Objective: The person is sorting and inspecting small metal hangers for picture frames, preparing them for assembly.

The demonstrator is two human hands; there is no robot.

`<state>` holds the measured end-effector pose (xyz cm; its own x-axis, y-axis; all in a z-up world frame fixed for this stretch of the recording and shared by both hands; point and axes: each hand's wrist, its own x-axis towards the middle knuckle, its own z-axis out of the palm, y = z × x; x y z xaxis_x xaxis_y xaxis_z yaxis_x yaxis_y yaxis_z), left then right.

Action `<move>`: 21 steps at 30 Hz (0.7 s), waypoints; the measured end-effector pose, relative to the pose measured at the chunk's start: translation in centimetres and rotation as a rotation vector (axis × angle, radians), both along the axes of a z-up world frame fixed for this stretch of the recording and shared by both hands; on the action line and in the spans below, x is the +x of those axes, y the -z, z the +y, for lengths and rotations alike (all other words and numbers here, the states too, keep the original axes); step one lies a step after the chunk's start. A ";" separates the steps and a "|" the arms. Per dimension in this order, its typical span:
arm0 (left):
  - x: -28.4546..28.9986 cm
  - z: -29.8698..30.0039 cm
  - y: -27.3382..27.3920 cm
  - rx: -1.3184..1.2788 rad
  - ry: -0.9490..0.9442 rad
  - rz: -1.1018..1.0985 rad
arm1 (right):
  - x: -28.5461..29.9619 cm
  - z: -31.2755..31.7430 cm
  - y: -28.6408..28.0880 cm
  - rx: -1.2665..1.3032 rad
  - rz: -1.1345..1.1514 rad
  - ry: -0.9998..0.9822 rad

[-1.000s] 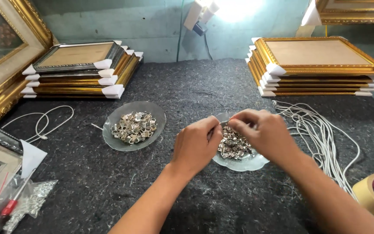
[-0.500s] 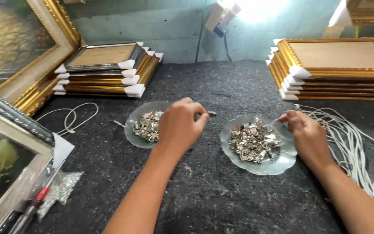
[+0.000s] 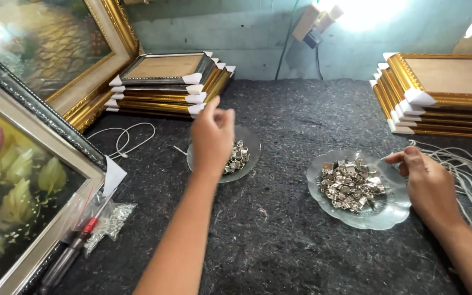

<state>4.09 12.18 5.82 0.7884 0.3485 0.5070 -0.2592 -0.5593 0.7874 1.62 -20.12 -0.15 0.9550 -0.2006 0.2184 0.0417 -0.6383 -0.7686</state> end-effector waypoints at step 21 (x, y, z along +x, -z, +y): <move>-3.9 -11.4 6.2 0.404 0.560 0.170 | 0.7 0.5 -0.3 -0.059 0.007 0.109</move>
